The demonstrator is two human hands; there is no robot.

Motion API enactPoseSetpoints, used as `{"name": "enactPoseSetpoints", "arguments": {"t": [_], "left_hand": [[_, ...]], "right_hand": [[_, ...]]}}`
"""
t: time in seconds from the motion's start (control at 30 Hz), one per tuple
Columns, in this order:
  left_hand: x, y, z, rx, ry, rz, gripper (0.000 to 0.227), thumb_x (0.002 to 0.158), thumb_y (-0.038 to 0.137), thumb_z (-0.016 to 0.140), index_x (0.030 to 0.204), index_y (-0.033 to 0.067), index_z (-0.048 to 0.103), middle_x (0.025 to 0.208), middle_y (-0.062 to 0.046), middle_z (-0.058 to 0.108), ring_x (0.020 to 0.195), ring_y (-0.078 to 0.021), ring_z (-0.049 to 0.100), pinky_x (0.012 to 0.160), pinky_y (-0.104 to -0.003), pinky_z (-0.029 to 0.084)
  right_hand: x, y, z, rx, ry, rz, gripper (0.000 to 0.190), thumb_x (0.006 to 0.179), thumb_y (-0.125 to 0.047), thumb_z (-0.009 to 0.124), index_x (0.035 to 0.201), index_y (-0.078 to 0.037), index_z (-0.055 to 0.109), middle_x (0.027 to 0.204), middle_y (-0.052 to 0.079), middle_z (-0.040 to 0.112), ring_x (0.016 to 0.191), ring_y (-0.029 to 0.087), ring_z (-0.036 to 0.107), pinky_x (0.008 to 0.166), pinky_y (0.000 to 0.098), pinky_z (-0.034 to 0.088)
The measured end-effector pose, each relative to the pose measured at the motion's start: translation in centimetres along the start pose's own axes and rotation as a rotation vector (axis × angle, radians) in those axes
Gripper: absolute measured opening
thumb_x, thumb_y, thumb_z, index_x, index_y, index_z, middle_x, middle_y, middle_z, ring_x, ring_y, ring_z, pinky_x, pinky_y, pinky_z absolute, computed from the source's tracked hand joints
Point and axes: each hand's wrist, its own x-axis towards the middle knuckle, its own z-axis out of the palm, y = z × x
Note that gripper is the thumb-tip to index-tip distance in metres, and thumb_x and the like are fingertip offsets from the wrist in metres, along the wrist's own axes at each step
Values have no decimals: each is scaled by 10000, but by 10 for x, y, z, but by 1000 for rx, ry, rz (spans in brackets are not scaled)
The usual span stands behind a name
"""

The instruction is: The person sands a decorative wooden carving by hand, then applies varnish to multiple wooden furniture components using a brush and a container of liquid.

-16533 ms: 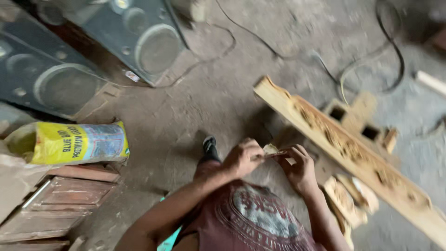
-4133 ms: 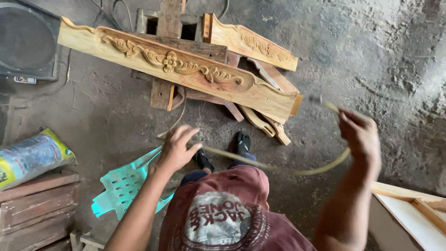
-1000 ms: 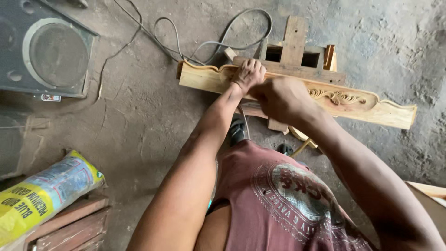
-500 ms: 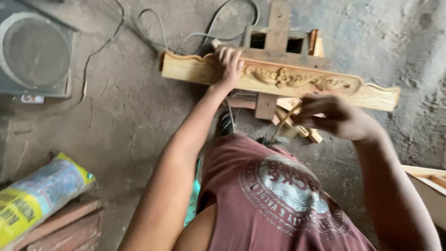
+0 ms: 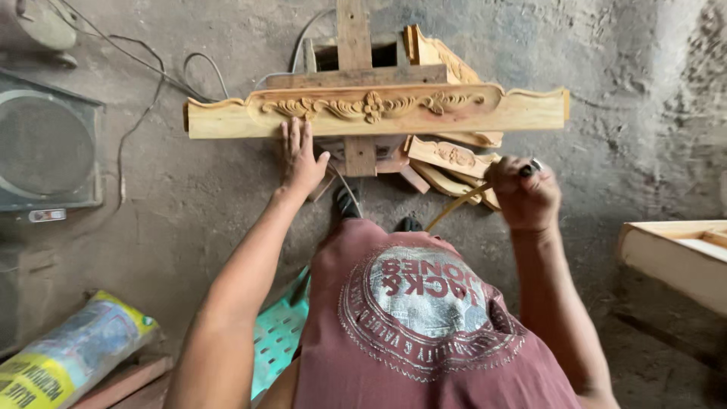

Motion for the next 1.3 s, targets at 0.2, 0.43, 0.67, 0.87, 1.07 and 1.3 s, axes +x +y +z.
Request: {"name": "enactPoseSetpoints", "arguments": {"t": [0.2,0.43,0.67,0.87,1.07,1.3], "left_hand": [[-9,60,-7,130,-231,-223,815,872,290,778,1560,86,394,1654,-250,189,1531,-445,124,1154,-654,154],[-34,105,13,-109,-138,-190,712,928,273,749,1542,75,446,1613,-246,367,1506,-427,354,1252,-468,332],[-10,136,52,154,-172,-12,921,854,243,800,1612,138,286,1673,-245,118,1539,-470,135,1210,-653,193],[56,151,43,344,-291,-48,1054,878,319,833,1676,223,150,1712,-218,-26,1575,-457,4,1221,-709,95],[69,168,35,429,-550,-190,1192,793,427,847,1655,214,52,1671,-267,-57,1536,-516,-39,1209,-726,72],[70,140,48,600,-480,15,1099,881,392,803,1680,120,98,1640,-388,100,1479,-626,105,1179,-729,212]], "right_hand": [[53,-108,-71,-32,6,-267,284,1139,-392,531,1057,-163,678,711,17,505,579,138,369,576,307,293],[36,-71,-72,-1122,367,487,216,1079,-289,688,1130,-106,790,762,12,606,592,104,428,517,313,303],[24,69,-15,-1377,166,105,241,998,-63,670,1231,-27,719,1045,235,728,899,293,702,802,362,549],[42,82,-21,-1275,-16,167,291,957,-71,644,1235,-64,726,1028,234,733,882,300,752,778,375,565],[23,62,-71,-1507,234,117,251,976,-77,662,1214,-34,730,979,246,720,856,375,706,738,438,548],[-35,114,-105,-1456,-17,6,290,948,-110,637,1221,-117,735,891,185,696,769,396,668,683,479,537]]}}
